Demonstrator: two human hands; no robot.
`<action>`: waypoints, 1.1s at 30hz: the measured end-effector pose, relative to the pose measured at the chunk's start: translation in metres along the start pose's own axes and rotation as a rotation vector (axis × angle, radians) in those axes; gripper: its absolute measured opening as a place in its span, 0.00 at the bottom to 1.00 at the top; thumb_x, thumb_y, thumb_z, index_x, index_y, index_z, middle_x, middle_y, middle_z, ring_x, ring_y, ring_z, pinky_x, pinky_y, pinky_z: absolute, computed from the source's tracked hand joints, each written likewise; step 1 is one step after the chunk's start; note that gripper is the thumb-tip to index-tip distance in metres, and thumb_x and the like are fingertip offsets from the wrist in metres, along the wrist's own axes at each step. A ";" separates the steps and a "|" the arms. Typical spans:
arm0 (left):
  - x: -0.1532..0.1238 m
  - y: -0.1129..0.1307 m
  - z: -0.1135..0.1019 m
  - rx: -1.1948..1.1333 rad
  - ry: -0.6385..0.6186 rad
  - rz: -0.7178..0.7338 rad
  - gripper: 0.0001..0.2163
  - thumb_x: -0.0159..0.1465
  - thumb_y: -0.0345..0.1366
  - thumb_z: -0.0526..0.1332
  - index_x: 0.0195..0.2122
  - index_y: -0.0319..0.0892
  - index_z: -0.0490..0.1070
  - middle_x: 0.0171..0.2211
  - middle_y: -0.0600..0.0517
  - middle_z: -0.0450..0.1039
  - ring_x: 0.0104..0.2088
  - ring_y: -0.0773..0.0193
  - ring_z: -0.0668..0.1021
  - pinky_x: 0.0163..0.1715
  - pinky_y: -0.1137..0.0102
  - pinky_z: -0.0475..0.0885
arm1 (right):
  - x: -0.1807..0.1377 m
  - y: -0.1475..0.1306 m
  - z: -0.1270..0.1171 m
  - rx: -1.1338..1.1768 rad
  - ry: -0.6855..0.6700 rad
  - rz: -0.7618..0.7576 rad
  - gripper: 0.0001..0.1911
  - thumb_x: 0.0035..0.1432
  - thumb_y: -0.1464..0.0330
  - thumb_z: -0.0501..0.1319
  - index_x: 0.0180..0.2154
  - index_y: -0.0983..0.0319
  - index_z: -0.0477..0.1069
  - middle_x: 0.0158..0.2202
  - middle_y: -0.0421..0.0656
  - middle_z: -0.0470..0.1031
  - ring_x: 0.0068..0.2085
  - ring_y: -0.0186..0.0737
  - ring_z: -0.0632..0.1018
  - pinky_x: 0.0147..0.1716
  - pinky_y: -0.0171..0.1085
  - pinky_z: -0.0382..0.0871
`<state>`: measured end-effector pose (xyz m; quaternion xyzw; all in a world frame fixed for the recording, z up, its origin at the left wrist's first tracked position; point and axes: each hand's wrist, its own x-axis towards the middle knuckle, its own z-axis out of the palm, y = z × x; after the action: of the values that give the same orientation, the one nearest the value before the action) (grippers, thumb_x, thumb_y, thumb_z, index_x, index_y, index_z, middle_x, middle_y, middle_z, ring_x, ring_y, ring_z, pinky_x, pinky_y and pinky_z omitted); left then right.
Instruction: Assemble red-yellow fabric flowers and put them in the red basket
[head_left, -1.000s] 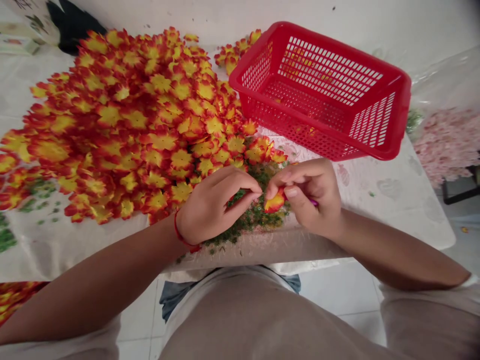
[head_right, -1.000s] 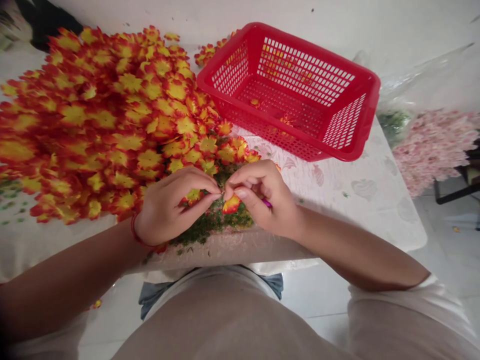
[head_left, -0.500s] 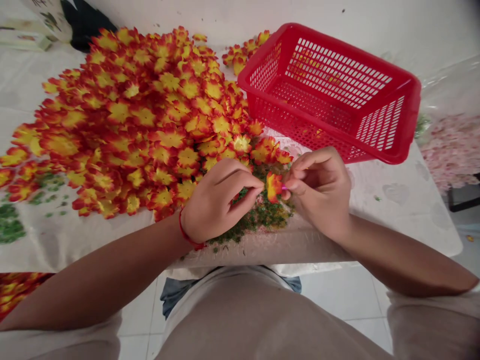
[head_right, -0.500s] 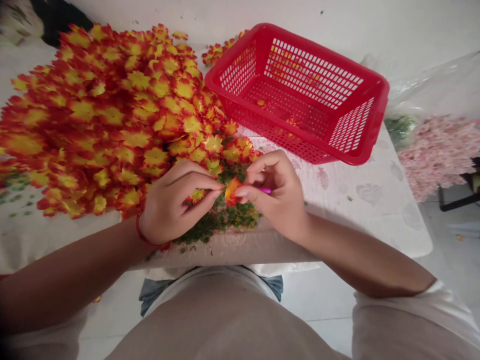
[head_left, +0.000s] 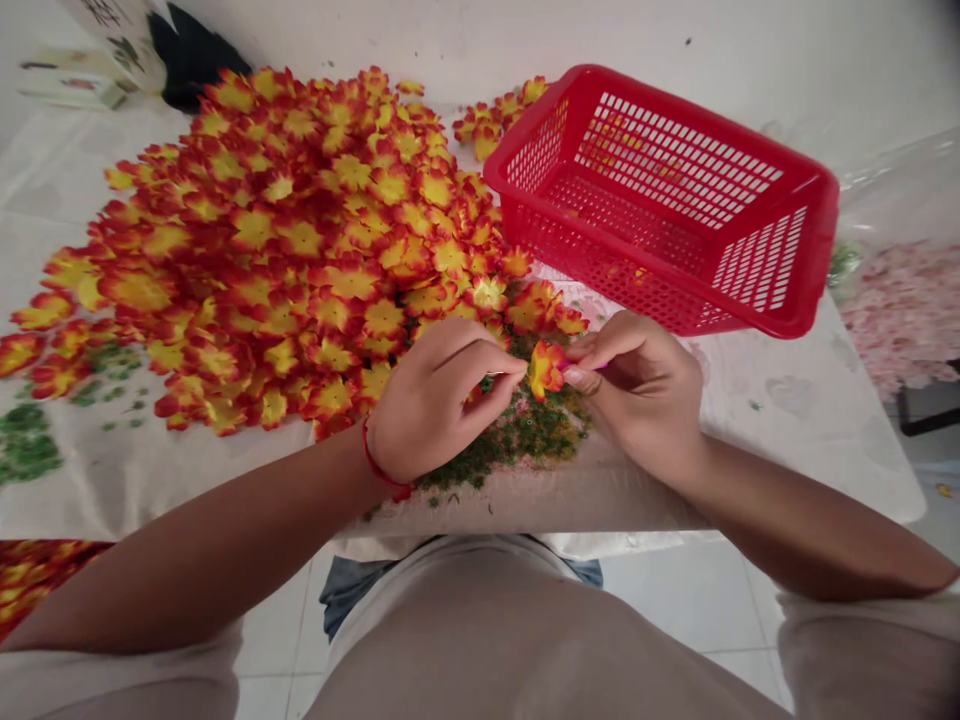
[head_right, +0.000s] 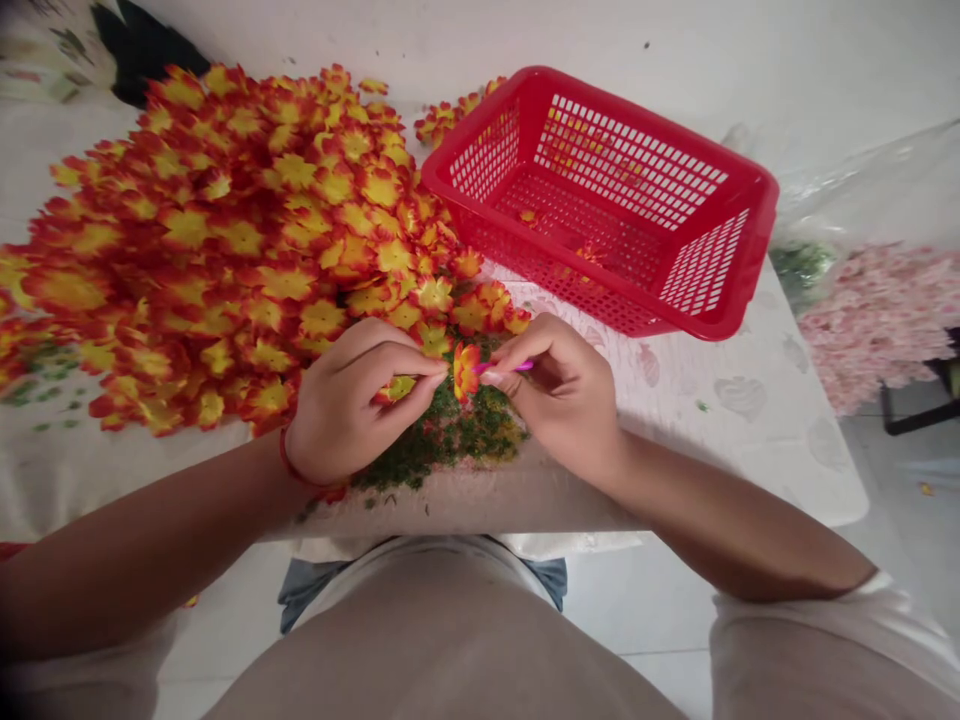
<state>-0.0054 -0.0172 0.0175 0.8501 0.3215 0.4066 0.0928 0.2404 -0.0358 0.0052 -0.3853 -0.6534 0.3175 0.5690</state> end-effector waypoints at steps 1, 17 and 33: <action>0.000 0.000 0.000 -0.022 0.002 -0.005 0.04 0.79 0.30 0.67 0.45 0.45 0.77 0.41 0.51 0.82 0.43 0.61 0.85 0.48 0.64 0.82 | -0.001 0.000 0.000 -0.009 -0.001 -0.002 0.09 0.67 0.65 0.79 0.38 0.54 0.81 0.36 0.41 0.84 0.37 0.43 0.85 0.37 0.43 0.81; 0.006 -0.007 -0.005 -0.139 -0.139 0.049 0.07 0.78 0.26 0.65 0.43 0.44 0.74 0.39 0.51 0.81 0.43 0.62 0.83 0.48 0.67 0.78 | -0.004 -0.010 0.003 -0.161 0.005 -0.075 0.11 0.70 0.75 0.74 0.36 0.55 0.81 0.35 0.39 0.86 0.37 0.40 0.86 0.36 0.41 0.79; 0.004 -0.009 0.002 -0.199 -0.170 -0.010 0.08 0.77 0.25 0.63 0.42 0.45 0.70 0.39 0.52 0.76 0.41 0.61 0.80 0.43 0.67 0.75 | 0.001 -0.012 0.004 -0.211 -0.094 0.046 0.15 0.71 0.79 0.67 0.34 0.54 0.79 0.33 0.37 0.84 0.35 0.39 0.83 0.37 0.41 0.74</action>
<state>-0.0061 -0.0076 0.0147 0.8664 0.2748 0.3627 0.2057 0.2348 -0.0406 0.0156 -0.4425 -0.7002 0.2777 0.4867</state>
